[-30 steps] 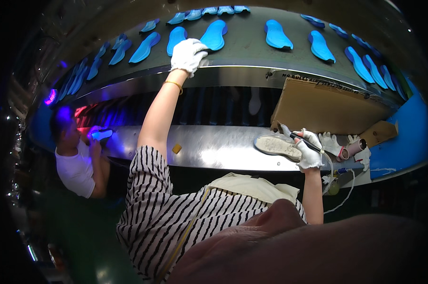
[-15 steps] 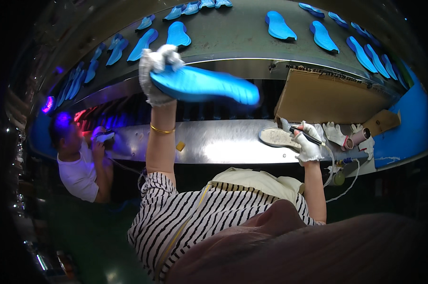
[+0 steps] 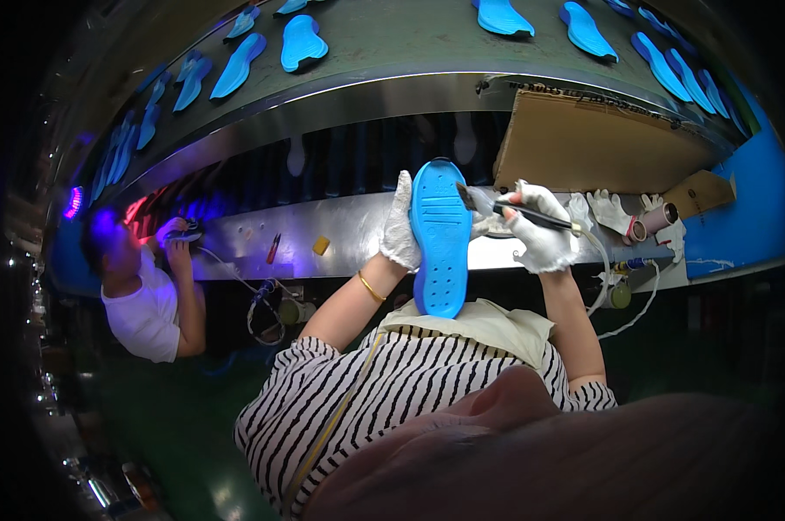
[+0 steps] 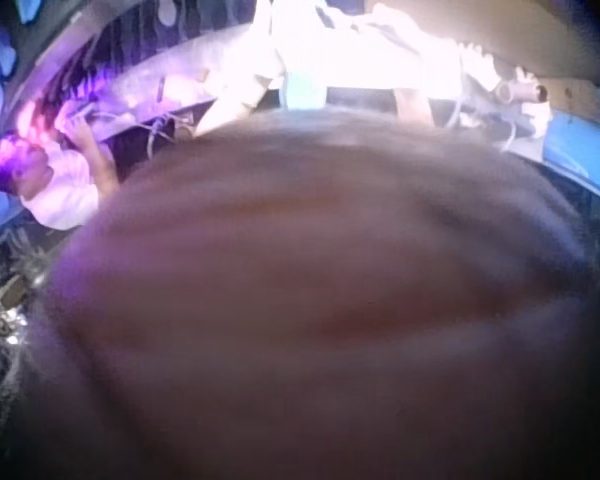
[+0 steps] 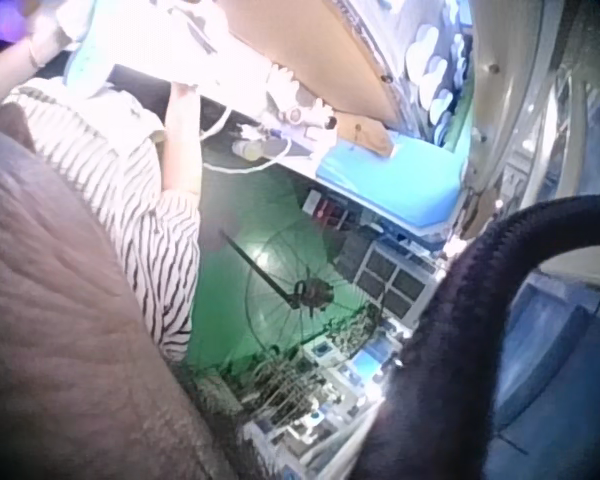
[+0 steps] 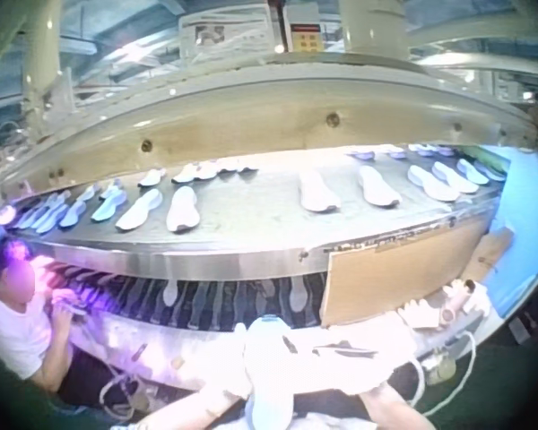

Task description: The person applies a liquid substance to blue shoe soles using a handheld applicator tool, then places each finished sole onto a moving conveyor belt above the workbench.

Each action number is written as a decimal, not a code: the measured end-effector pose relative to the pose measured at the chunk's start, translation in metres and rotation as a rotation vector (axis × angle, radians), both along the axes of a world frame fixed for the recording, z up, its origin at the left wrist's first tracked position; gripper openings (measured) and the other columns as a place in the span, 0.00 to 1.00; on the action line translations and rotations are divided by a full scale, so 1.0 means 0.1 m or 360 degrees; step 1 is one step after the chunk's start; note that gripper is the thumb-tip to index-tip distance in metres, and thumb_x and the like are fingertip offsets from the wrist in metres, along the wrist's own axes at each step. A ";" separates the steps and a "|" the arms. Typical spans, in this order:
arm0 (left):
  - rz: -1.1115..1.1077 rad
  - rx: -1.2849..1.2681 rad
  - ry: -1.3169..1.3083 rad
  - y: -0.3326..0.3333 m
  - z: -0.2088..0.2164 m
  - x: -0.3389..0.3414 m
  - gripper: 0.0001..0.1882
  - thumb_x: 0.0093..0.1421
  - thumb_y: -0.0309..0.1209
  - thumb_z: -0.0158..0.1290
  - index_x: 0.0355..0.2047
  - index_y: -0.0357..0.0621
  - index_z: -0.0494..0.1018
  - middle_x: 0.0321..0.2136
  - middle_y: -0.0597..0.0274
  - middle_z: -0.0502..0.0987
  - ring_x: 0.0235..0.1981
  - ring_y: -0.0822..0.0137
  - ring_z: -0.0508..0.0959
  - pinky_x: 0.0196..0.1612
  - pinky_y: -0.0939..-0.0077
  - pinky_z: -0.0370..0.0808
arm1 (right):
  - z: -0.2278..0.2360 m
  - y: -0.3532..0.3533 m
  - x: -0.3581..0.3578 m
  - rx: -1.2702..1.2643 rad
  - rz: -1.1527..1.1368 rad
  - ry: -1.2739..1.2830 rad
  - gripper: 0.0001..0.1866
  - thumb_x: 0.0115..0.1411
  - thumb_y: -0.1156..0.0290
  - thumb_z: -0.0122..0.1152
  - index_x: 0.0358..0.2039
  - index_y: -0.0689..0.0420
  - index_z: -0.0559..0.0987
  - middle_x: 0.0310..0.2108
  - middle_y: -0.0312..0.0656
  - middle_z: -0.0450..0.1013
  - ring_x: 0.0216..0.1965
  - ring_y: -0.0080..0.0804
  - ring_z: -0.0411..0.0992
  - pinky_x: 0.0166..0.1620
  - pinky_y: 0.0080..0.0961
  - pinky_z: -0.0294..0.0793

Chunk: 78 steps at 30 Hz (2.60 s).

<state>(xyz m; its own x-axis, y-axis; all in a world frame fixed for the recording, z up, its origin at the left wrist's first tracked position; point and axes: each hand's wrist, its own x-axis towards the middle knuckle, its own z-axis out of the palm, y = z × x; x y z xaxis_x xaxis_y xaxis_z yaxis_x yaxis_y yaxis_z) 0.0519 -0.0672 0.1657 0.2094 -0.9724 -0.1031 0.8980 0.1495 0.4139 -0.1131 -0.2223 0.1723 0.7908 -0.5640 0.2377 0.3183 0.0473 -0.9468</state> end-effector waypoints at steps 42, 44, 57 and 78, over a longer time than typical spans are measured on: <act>0.0242 0.0185 -0.0510 0.04 -0.34 -0.33 0.52 0.54 0.74 0.35 0.63 0.43 0.58 0.52 0.50 0.73 0.49 0.57 0.76 0.52 0.61 0.77 | -0.19 0.38 -0.21 0.0266 0.0266 0.0167 0.07 0.56 0.79 0.65 0.35 0.61 0.77 0.34 0.39 0.77 0.33 0.20 0.74 0.40 0.20 0.76; 0.0230 -0.0052 -0.0284 -0.05 -0.32 -0.26 0.55 0.50 0.78 0.36 0.63 0.43 0.59 0.53 0.48 0.72 0.50 0.54 0.76 0.52 0.59 0.77 | -0.13 0.38 -0.16 0.0192 0.0070 0.0182 0.07 0.58 0.79 0.63 0.38 0.61 0.77 0.37 0.39 0.77 0.34 0.22 0.75 0.42 0.20 0.76; 0.0555 -0.0503 -0.0101 -0.28 -0.13 0.03 0.65 0.36 0.83 0.41 0.62 0.40 0.58 0.52 0.47 0.73 0.49 0.49 0.77 0.55 0.51 0.74 | -0.01 0.45 -0.10 -0.0016 0.0142 0.0070 0.09 0.56 0.81 0.65 0.36 0.61 0.75 0.38 0.43 0.77 0.34 0.21 0.74 0.40 0.22 0.76; -0.0192 0.0267 -0.1461 -0.31 0.23 0.28 0.52 0.50 0.72 0.48 0.62 0.40 0.63 0.50 0.45 0.75 0.46 0.59 0.79 0.48 0.64 0.80 | 0.14 0.14 -0.12 -0.0175 0.0586 0.0227 0.06 0.50 0.79 0.61 0.30 0.59 0.78 0.36 0.42 0.75 0.35 0.25 0.73 0.37 0.21 0.75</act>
<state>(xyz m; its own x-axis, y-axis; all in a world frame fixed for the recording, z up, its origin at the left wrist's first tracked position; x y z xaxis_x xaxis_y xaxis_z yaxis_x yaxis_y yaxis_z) 0.0795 -0.0982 0.1884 0.1773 -0.9802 -0.0883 0.2155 -0.0488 0.9753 -0.1248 -0.2085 0.1862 0.9646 -0.2144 0.1538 0.1639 0.0298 -0.9860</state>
